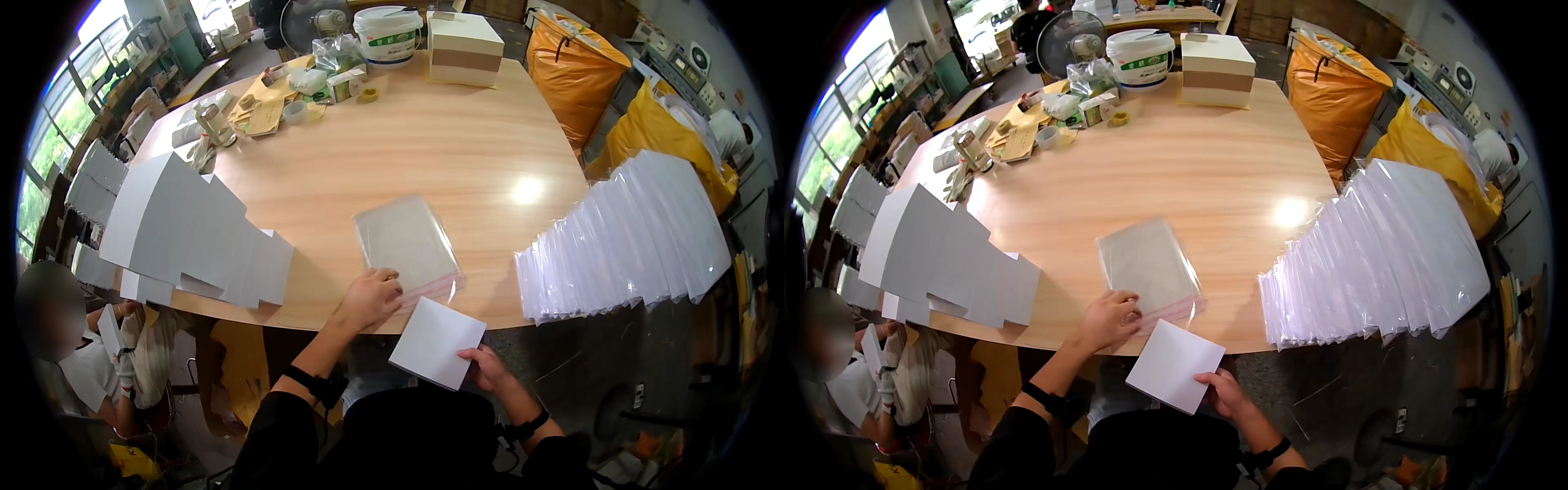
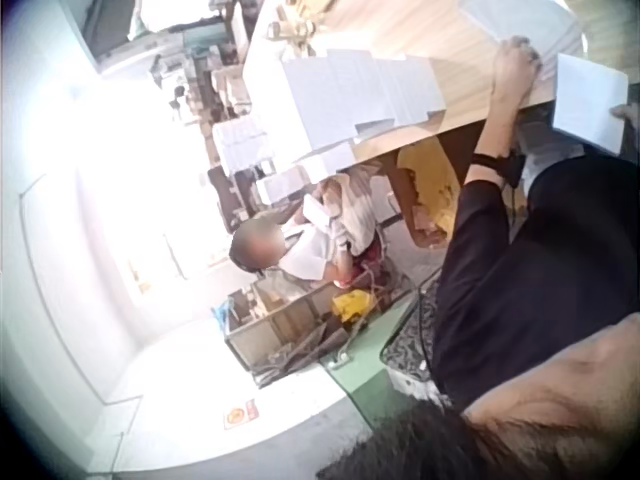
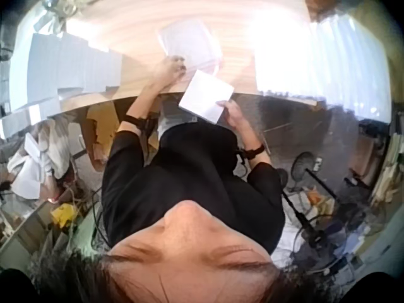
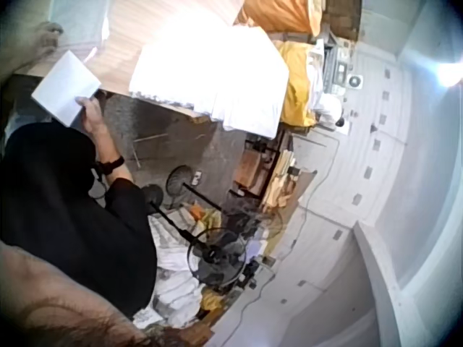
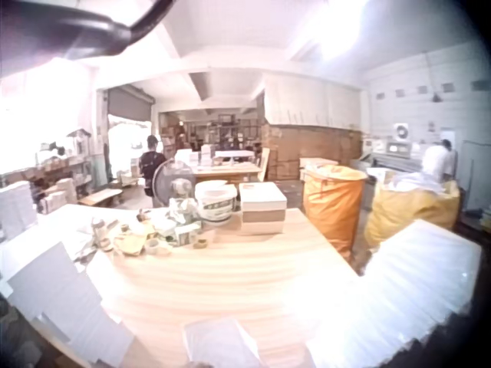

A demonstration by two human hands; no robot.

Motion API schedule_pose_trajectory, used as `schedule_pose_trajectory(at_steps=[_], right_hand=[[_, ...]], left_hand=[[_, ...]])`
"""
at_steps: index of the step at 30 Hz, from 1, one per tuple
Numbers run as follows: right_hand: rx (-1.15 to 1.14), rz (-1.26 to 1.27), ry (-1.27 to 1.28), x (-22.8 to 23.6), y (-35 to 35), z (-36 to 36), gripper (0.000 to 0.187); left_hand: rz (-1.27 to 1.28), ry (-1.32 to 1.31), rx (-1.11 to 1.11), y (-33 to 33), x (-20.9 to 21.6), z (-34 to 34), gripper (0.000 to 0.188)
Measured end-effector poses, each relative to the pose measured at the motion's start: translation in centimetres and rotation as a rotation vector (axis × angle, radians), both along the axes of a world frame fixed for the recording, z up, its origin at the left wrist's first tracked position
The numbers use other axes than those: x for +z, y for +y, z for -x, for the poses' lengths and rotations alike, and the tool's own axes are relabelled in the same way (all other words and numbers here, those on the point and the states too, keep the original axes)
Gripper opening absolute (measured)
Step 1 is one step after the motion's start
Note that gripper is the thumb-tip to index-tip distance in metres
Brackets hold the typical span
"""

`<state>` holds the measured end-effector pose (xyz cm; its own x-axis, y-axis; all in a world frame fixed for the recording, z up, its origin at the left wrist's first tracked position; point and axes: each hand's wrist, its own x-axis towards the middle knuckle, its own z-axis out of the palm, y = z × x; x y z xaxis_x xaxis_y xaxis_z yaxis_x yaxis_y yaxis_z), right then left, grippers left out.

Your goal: The person repeatedly picks a white rectangular item and a clear plastic sleeve from a table, inserts the item into the sleeve, and places the packaged unit into a growing stack. The person handles items one at a time and maintains a consistent workflow throughout the clip.

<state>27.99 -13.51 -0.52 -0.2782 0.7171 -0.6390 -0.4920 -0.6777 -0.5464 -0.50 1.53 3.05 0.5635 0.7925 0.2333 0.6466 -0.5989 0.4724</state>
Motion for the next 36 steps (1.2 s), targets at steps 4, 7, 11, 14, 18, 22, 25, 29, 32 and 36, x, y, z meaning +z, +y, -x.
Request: schedule_pose_trajectory(at_steps=[4, 7, 11, 14, 18, 22, 25, 29, 32, 36], right_hand=[[0.038, 0.000, 0.026, -1.3, -0.2, -1.3, 0.035], [0.049, -0.004, 0.031, -1.9, -0.2, -1.6, 0.038], [0.021, 0.010, 0.073, -1.3, -0.1, -1.7, 0.042], [0.018, 0.017, 0.069, -1.2, 0.0, -1.8, 0.042], [0.036, 0.021, 0.091, -1.4, 0.1, -2.0, 0.043], [0.039, 0.022, 0.088, -1.6, 0.2, -2.1, 0.043], [0.042, 0.044, 0.098, -1.9, 0.1, -2.3, 0.044], [0.038, 0.056, 0.123, -1.6, 0.2, -2.3, 0.042], [0.036, 0.059, 0.120, -1.2, 0.1, -2.3, 0.042], [0.018, 0.036, 0.115, -1.2, -0.1, -2.4, 0.041]], left_hand=[[-0.030, 0.227, -0.013, -0.8, 0.8, -0.8, 0.020], [-0.034, 0.392, 0.060, -1.5, 0.9, -2.3, 0.019], [0.039, 0.218, 0.024, -0.5, -0.5, -1.3, 0.015], [0.242, 0.006, 0.031, 1.2, -1.4, 0.8, 0.015], [0.227, -0.039, 0.043, 0.7, -0.4, 0.8, 0.013], [0.092, -0.043, 0.069, -0.9, 1.0, -0.5, 0.010], [0.170, -0.162, 0.089, 0.0, -1.1, 0.0, 0.010], [0.401, -0.302, 0.152, 0.9, -2.3, 0.6, 0.011], [0.478, -0.295, 0.183, 1.0, -1.1, 0.3, 0.011], [0.261, -0.150, 0.128, -0.1, 0.1, -0.2, 0.011]])
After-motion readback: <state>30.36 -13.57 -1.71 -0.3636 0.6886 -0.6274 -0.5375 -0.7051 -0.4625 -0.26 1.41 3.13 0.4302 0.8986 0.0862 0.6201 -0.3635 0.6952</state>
